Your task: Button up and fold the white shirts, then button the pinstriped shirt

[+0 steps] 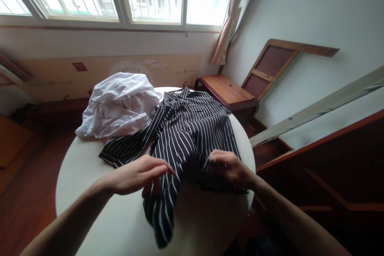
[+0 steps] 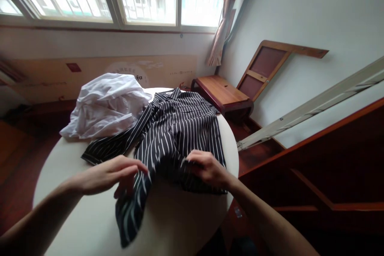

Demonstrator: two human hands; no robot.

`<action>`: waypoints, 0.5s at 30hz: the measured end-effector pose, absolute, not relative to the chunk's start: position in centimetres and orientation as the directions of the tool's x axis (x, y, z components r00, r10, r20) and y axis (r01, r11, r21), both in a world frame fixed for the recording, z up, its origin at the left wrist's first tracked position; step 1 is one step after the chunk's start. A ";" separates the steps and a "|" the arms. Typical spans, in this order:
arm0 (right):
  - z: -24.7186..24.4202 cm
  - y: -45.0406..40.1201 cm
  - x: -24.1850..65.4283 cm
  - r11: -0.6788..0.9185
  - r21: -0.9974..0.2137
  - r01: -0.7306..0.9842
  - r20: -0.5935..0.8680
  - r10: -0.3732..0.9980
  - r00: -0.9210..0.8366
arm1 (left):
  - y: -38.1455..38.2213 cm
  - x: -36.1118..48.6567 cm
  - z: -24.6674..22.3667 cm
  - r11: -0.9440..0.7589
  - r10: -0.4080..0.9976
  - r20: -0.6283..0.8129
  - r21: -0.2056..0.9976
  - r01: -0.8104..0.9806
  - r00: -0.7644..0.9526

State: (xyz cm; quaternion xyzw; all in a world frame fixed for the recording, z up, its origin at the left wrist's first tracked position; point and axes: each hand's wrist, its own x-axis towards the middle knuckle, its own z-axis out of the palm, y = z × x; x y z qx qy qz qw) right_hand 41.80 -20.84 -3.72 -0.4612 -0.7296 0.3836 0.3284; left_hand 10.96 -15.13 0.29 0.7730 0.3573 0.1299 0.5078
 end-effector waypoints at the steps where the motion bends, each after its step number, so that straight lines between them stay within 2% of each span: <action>1: -3.5 -21.3 41.8 0.316 -0.853 0.416 0.024 0.818 -0.575 | -15.4 10.9 0.0 -0.224 0.611 -0.224 0.871 0.437 0.759; 2: -3.4 -21.7 41.9 0.325 -0.854 0.407 -0.075 0.695 -0.715 | -15.6 11.0 -0.4 -0.258 0.577 -0.247 0.849 0.461 0.778; 3: -3.4 -21.8 41.9 0.313 -0.857 0.409 -0.148 0.611 -0.778 | -15.6 11.3 -1.0 -0.317 0.590 -0.235 0.813 0.489 0.773; 4: -3.7 -21.7 41.8 0.294 -0.853 0.431 -0.185 0.602 -0.777 | -15.6 11.8 -1.7 -0.385 0.633 -0.193 0.762 0.521 0.750; 5: -4.0 -21.4 41.8 0.282 -0.833 0.476 -0.182 0.674 -0.717 | -15.4 12.4 -2.4 -0.449 0.689 -0.126 0.699 0.557 0.714; 7: -5.1 -20.2 41.7 0.275 -0.733 0.622 -0.036 0.898 -0.439 | -14.9 14.0 -4.0 -0.549 0.759 0.019 0.554 0.625 0.650; 9: -6.4 -18.4 42.0 0.231 -0.568 0.790 0.180 0.971 -0.155 | -14.0 15.6 -5.6 -0.625 0.762 0.117 0.390 0.676 0.637; 10: -7.1 -17.4 42.3 0.200 -0.478 0.855 0.241 0.966 -0.092 | -13.4 16.2 -6.5 -0.647 0.755 0.135 0.306 0.698 0.641; 12: -8.5 -15.2 43.2 0.154 -0.317 0.936 0.209 0.974 -0.089 | -12.0 17.3 -8.1 -0.659 0.751 0.095 0.168 0.733 0.653; 15: -10.5 -12.6 44.3 0.128 -0.157 0.979 0.017 0.992 -0.127 | -10.0 18.1 -10.0 -0.645 0.764 0.047 0.058 0.762 0.643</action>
